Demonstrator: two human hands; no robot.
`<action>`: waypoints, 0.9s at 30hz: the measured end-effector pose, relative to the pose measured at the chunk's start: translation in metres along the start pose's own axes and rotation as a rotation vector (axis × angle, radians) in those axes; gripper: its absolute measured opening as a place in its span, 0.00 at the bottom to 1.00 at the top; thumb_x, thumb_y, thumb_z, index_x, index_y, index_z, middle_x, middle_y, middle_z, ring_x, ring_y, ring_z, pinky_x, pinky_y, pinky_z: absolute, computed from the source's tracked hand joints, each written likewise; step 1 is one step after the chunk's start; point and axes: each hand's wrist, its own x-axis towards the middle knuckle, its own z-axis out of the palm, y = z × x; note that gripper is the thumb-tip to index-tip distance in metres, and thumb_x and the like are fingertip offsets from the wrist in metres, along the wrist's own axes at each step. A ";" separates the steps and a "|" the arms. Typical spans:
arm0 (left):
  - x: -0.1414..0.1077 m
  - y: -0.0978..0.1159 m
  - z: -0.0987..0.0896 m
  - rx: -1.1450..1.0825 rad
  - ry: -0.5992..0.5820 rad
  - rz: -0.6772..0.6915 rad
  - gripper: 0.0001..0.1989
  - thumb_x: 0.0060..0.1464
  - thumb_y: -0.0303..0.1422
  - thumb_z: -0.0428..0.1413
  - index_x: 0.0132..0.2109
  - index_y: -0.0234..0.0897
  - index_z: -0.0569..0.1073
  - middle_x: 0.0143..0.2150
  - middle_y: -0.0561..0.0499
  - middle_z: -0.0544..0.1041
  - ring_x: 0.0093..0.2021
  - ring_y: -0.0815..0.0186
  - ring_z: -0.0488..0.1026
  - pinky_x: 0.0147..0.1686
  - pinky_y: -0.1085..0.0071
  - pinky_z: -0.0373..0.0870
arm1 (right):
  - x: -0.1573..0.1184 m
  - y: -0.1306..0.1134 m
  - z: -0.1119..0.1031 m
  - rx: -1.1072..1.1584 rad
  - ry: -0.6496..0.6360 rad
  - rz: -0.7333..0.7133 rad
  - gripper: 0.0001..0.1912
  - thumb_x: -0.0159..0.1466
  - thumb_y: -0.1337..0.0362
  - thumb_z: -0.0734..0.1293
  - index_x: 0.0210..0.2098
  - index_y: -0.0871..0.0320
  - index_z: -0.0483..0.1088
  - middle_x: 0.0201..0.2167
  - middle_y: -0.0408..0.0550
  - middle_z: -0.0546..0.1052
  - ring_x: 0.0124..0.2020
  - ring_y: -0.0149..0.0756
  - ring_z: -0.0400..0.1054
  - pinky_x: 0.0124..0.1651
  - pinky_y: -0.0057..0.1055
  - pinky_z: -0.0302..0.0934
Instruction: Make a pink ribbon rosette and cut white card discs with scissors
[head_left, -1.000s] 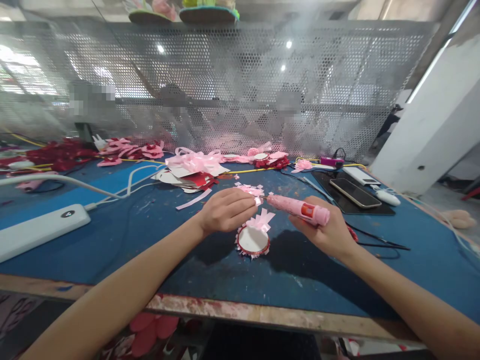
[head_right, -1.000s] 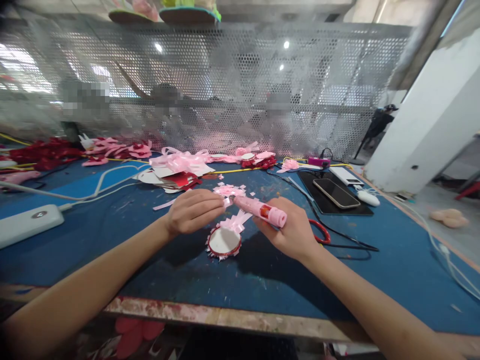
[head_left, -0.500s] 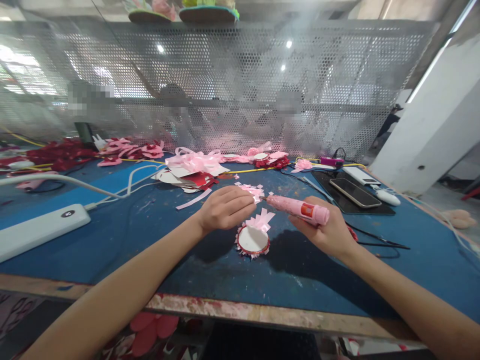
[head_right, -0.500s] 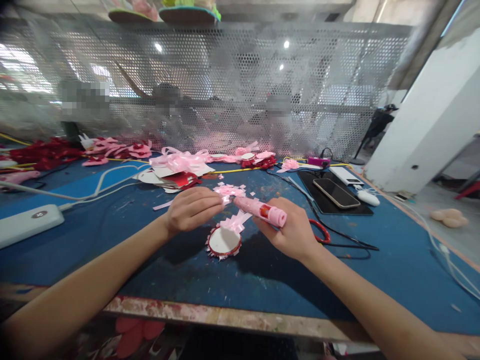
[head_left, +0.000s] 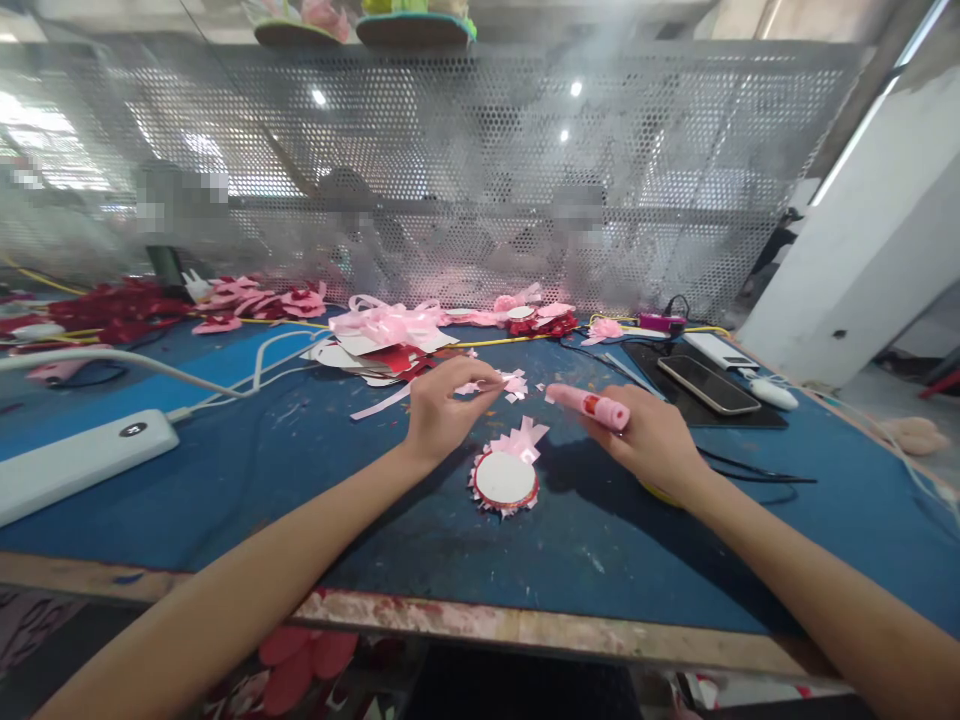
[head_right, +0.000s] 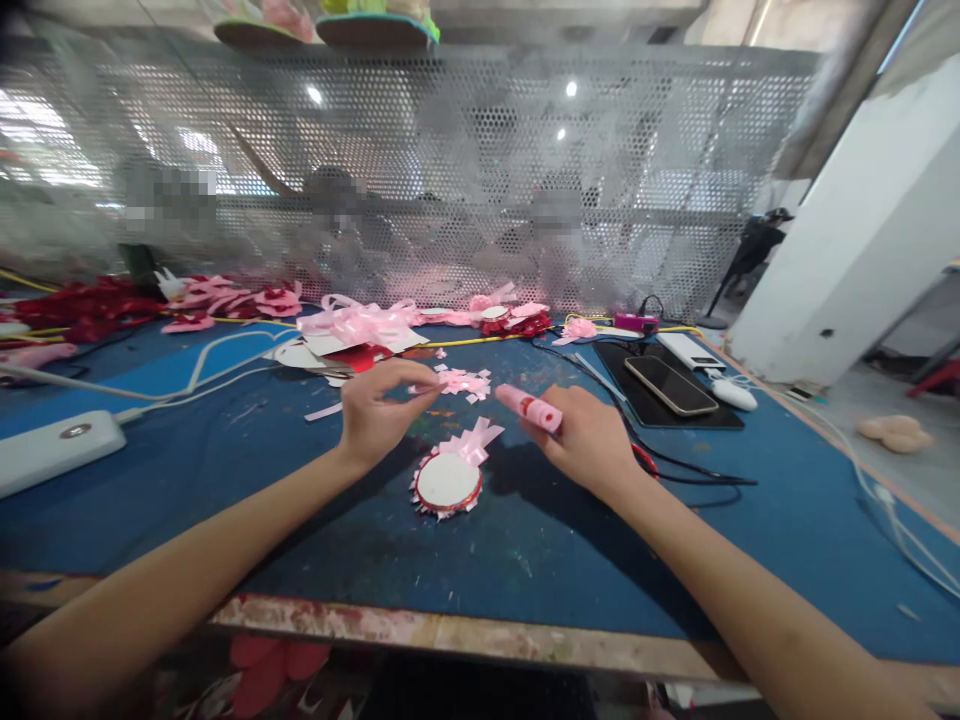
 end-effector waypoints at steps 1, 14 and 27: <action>0.000 0.001 0.005 -0.086 0.021 -0.106 0.06 0.44 0.35 0.62 0.28 0.38 0.76 0.30 0.49 0.78 0.33 0.65 0.73 0.39 0.68 0.71 | 0.003 0.010 0.003 -0.004 0.004 0.058 0.13 0.60 0.54 0.60 0.29 0.56 0.68 0.25 0.48 0.72 0.28 0.38 0.65 0.27 0.29 0.49; -0.002 -0.002 0.017 -0.899 -0.099 -1.007 0.04 0.48 0.22 0.60 0.33 0.30 0.78 0.33 0.46 0.78 0.34 0.72 0.75 0.35 0.79 0.73 | 0.017 0.079 0.025 0.320 0.130 0.448 0.19 0.49 0.51 0.69 0.32 0.59 0.68 0.26 0.47 0.72 0.28 0.38 0.65 0.32 0.34 0.60; -0.024 0.025 0.030 -1.190 -0.252 -0.950 0.07 0.47 0.20 0.61 0.34 0.32 0.72 0.29 0.49 0.77 0.30 0.72 0.75 0.35 0.78 0.73 | -0.002 -0.047 0.027 1.312 -0.069 0.270 0.16 0.49 0.62 0.73 0.36 0.54 0.67 0.29 0.41 0.70 0.30 0.30 0.65 0.35 0.29 0.62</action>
